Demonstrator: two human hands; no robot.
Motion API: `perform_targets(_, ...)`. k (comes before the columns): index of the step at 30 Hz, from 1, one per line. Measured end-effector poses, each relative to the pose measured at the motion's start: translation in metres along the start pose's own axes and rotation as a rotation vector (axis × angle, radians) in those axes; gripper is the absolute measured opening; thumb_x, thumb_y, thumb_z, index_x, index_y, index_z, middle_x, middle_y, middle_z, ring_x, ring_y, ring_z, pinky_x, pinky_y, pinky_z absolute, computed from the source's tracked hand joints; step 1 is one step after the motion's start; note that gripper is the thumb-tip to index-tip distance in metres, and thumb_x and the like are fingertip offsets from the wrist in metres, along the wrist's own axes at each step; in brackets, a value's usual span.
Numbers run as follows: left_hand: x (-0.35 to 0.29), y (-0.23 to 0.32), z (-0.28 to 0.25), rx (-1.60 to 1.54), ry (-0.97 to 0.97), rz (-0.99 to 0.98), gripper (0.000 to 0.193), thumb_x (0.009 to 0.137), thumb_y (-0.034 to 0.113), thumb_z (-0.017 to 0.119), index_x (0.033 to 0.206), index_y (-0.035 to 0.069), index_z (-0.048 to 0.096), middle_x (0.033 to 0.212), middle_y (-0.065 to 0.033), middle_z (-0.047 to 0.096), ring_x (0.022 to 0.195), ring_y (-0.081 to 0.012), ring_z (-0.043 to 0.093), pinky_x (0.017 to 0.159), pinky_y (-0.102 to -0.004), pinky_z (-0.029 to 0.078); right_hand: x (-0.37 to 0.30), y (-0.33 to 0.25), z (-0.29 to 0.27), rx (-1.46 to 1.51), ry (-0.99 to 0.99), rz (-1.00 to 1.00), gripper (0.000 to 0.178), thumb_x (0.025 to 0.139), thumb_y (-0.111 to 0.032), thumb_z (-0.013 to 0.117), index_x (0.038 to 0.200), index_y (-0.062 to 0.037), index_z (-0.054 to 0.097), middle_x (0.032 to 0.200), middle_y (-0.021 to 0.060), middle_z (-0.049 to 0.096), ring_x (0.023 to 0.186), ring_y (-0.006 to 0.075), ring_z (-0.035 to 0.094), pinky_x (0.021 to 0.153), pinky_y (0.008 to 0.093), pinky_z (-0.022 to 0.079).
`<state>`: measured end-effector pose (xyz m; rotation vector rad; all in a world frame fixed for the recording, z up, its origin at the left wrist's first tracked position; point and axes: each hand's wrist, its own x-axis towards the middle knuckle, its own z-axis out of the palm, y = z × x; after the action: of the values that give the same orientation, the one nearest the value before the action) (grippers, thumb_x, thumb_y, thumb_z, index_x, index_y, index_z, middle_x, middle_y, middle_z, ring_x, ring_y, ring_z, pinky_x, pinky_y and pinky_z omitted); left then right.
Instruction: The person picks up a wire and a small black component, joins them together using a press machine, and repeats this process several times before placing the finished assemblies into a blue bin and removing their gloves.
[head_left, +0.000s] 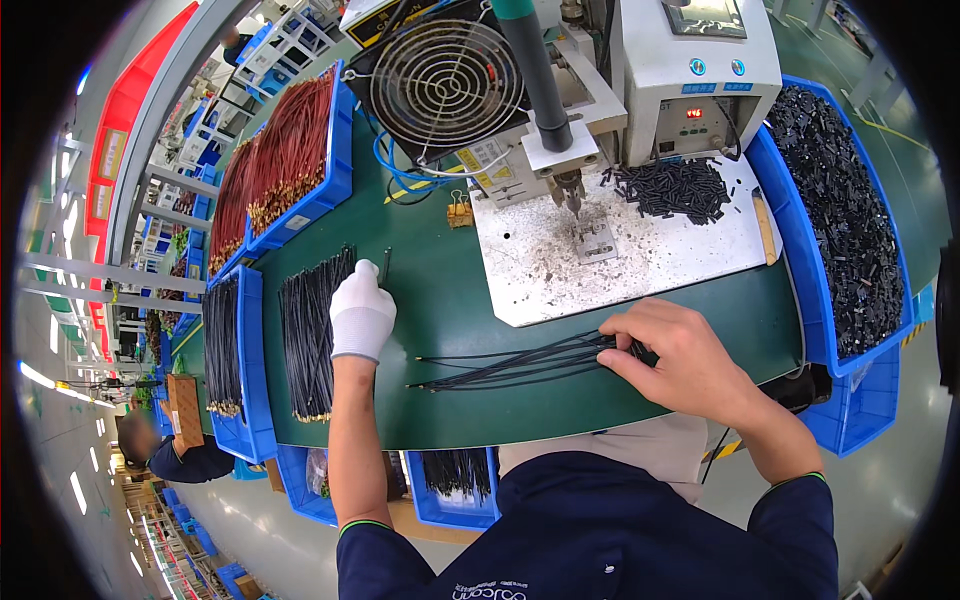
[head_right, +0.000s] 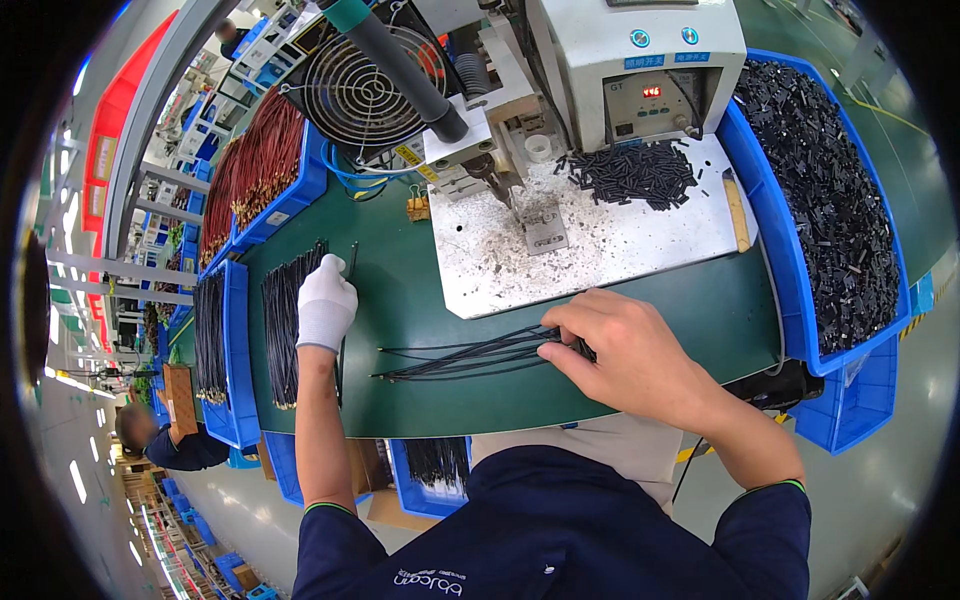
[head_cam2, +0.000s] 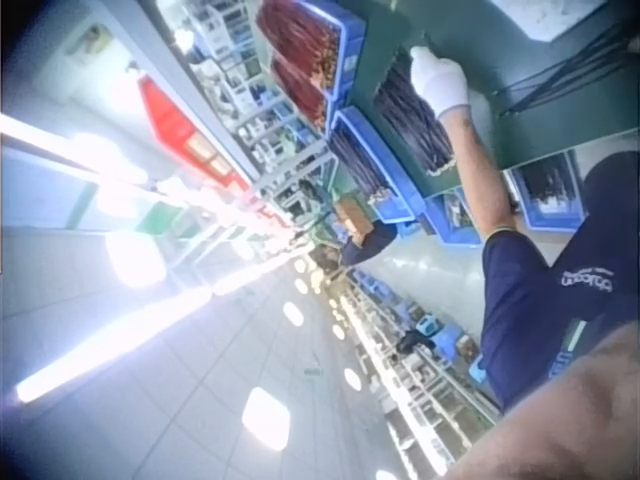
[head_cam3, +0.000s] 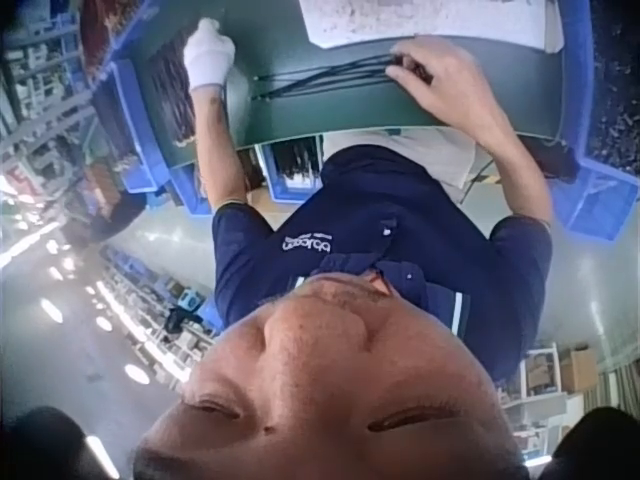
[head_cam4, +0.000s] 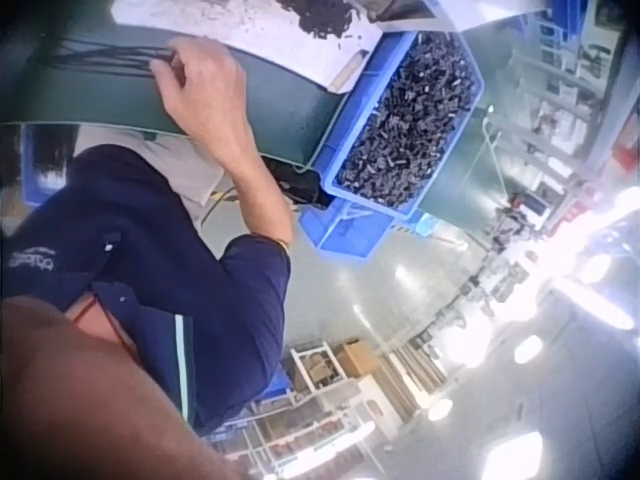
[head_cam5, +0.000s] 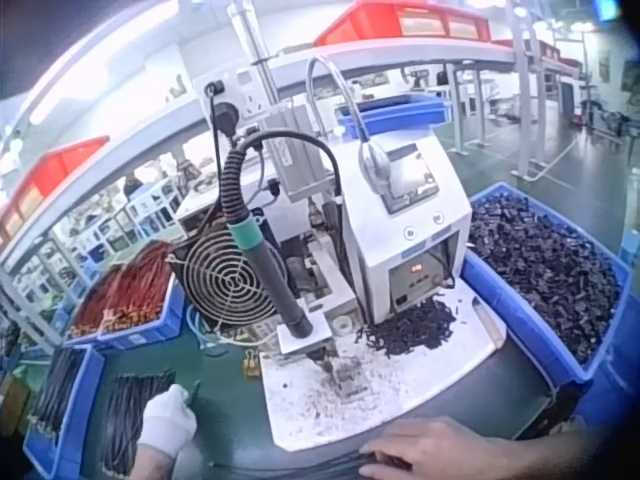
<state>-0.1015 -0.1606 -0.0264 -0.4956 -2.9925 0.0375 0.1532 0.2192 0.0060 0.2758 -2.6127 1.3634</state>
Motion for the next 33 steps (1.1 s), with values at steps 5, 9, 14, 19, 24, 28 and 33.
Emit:
perform_targets(5, -0.005, -0.009, -0.012, -0.130, 0.050, 0.042, 0.027, 0.101, 0.005, 0.064, 0.128, 0.002, 0.067, 0.104, -0.0253, 0.078, 0.100, -0.0471, 0.077, 0.090, -0.0551, 0.061, 0.000, 0.000, -0.005, -0.005, -0.002, 0.013, 0.020, 0.096, -0.011, 0.087, 0.111, -0.0009, 0.079, 0.090, 0.0101, 0.075, 0.084, 0.0308, 0.073, 0.073, 0.0435, 0.058)
perform_targets(9, -0.020, 0.035, -0.062, -0.546, -0.002, 0.127, 0.028, 0.102, 0.000, 0.064, 0.130, -0.002, 0.067, 0.103, -0.0205, 0.075, 0.090, -0.0428, 0.073, 0.085, -0.0488, 0.060, 0.007, 0.006, -0.005, 0.035, 0.046, 0.030, 0.024, 0.095, -0.010, 0.087, 0.116, -0.0015, 0.081, 0.091, 0.0078, 0.076, 0.078, 0.0229, 0.068, 0.068, 0.0377, 0.054)
perform_targets(14, -0.045, 0.124, -0.107, -0.628, -0.106, 0.617, 0.024, 0.095, -0.008, 0.066, 0.118, -0.003, 0.070, 0.103, -0.0203, 0.068, 0.096, -0.0404, 0.070, 0.089, -0.0446, 0.058, 0.043, 0.003, 0.006, 0.198, 0.119, -0.025, 0.027, 0.098, -0.014, 0.086, 0.121, -0.0011, 0.080, 0.095, 0.0075, 0.078, 0.077, 0.0193, 0.065, 0.071, 0.0356, 0.054)
perform_targets(19, -0.048, 0.154, -0.103, -0.675, -0.094, 0.734, 0.025, 0.093, -0.010, 0.066, 0.116, -0.001, 0.070, 0.098, -0.0177, 0.066, 0.093, -0.0394, 0.069, 0.086, -0.0459, 0.057, 0.051, 0.001, 0.011, 0.361, 0.146, 0.042, 0.019, 0.102, -0.015, 0.084, 0.112, 0.0007, 0.081, 0.095, 0.0101, 0.079, 0.078, 0.0189, 0.068, 0.074, 0.0353, 0.056)
perform_targets(24, -0.045, 0.163, -0.097, -0.699, -0.147, 0.730, 0.022, 0.095, -0.007, 0.071, 0.116, -0.001, 0.071, 0.099, -0.0171, 0.069, 0.092, -0.0365, 0.071, 0.085, -0.0435, 0.058, 0.049, 0.004, 0.010, 0.365, 0.157, 0.029, 0.015, 0.102, -0.013, 0.083, 0.106, 0.0011, 0.080, 0.091, 0.0100, 0.078, 0.077, 0.0183, 0.069, 0.073, 0.0351, 0.056)
perform_targets(28, -0.045, 0.176, -0.089, -0.861, -0.139, 0.648, 0.015, 0.100, 0.003, 0.077, 0.114, -0.001, 0.075, 0.099, -0.0176, 0.074, 0.087, -0.0342, 0.074, 0.080, -0.0407, 0.059, 0.046, 0.003, 0.010, 0.381, 0.197, -0.014, 0.012, 0.102, -0.012, 0.082, 0.105, 0.0001, 0.080, 0.089, 0.0090, 0.076, 0.077, 0.0166, 0.068, 0.071, 0.0341, 0.054)
perform_targets(33, -0.048, 0.186, -0.091, -1.012, -0.177, 0.547, 0.014, 0.103, 0.009, 0.078, 0.113, -0.002, 0.079, 0.093, -0.0155, 0.076, 0.079, -0.0264, 0.074, 0.075, -0.0359, 0.058, 0.038, 0.013, 0.010, 0.423, 0.199, -0.016, 0.006, 0.102, -0.006, 0.081, 0.107, -0.0021, 0.080, 0.093, 0.0036, 0.077, 0.081, 0.0115, 0.066, 0.071, 0.0303, 0.050)
